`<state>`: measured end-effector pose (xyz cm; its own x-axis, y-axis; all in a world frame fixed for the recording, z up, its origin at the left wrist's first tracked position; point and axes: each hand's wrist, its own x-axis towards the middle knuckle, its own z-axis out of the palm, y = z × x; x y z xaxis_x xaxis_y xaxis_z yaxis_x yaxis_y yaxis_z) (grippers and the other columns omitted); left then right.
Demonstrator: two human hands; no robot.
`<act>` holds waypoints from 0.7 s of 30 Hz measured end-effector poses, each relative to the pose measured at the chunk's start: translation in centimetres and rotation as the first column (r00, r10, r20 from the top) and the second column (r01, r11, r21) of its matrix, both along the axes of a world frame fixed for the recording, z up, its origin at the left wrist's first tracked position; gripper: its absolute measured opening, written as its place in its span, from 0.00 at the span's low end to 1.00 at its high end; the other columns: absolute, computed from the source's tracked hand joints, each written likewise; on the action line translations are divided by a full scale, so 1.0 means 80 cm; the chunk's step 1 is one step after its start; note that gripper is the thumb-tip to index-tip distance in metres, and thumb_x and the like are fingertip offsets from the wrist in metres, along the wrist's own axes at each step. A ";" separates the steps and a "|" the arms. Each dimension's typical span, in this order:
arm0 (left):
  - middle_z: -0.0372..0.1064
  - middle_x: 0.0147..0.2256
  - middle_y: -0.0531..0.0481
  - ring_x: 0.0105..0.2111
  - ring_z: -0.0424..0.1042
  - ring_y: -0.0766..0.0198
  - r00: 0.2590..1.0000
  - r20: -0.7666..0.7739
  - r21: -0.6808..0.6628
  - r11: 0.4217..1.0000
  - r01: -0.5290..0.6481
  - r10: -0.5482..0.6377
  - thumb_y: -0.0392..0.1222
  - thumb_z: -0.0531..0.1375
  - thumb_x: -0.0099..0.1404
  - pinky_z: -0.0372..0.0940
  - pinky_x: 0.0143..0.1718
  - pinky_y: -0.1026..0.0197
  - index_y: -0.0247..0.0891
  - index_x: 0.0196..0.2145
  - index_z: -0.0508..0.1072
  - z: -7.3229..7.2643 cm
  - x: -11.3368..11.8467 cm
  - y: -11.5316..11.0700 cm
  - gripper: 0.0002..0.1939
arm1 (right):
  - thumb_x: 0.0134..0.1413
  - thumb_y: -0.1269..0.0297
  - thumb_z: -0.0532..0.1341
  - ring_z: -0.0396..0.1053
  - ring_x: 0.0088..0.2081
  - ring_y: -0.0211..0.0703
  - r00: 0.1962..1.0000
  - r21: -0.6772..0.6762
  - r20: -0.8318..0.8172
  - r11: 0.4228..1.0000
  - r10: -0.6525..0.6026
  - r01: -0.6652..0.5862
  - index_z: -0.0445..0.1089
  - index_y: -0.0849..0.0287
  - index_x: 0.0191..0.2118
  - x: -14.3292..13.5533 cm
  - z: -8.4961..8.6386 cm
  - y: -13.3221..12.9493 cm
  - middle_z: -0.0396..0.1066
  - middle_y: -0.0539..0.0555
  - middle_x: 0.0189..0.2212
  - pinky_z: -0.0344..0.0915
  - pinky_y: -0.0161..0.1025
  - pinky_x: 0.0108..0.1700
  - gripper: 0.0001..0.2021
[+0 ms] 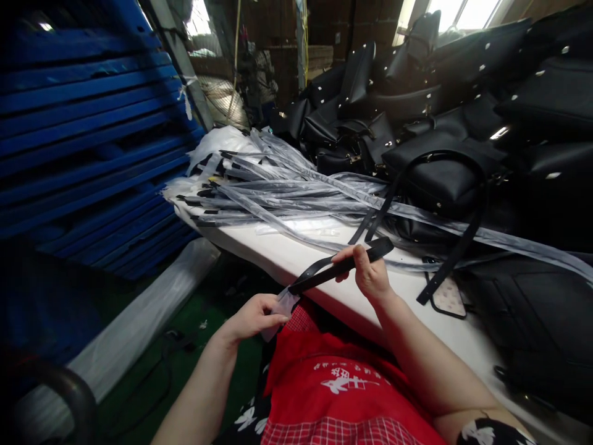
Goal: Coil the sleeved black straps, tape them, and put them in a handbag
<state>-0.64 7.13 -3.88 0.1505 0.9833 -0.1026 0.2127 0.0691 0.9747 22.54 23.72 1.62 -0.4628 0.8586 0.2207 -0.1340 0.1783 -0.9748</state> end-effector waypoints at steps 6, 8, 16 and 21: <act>0.70 0.29 0.48 0.30 0.68 0.64 0.999 0.027 0.003 1.000 0.017 -0.017 0.51 0.63 0.61 0.62 0.33 0.64 0.32 0.24 0.76 0.001 0.004 0.001 0.18 | 0.57 0.36 0.53 0.68 0.16 0.41 1.000 -0.052 0.026 0.999 0.016 -0.014 0.74 0.61 0.27 -0.008 -0.011 -0.002 0.69 0.54 0.15 0.63 0.36 0.19 0.31; 0.69 0.28 0.49 0.30 0.67 0.64 1.000 0.017 0.001 1.000 0.023 -0.023 0.51 0.62 0.62 0.61 0.32 0.64 0.31 0.24 0.76 0.002 0.003 0.000 0.19 | 0.57 0.36 0.53 0.67 0.15 0.40 0.998 -0.074 0.048 0.996 0.042 -0.039 0.74 0.62 0.27 -0.009 -0.010 -0.001 0.69 0.54 0.14 0.62 0.35 0.18 0.31; 0.63 0.25 0.51 0.26 0.61 0.67 1.000 -0.014 -0.013 1.000 -0.026 0.026 0.56 0.60 0.63 0.56 0.26 0.65 0.31 0.24 0.73 0.001 0.019 0.012 0.23 | 0.56 0.34 0.51 0.68 0.18 0.39 0.935 -0.217 0.145 0.933 0.323 -0.288 0.74 0.61 0.29 -0.044 -0.043 -0.039 0.71 0.53 0.18 0.63 0.34 0.20 0.32; 0.68 0.29 0.47 0.32 0.67 0.61 0.980 -0.108 0.007 0.986 -0.165 0.165 0.57 0.51 0.68 0.64 0.35 0.61 0.36 0.29 0.73 -0.006 0.037 0.008 0.23 | 0.57 0.38 0.55 0.63 0.17 0.35 0.888 -0.214 0.268 0.921 0.375 -0.324 0.70 0.60 0.22 -0.056 -0.089 -0.053 0.66 0.50 0.15 0.57 0.32 0.19 0.28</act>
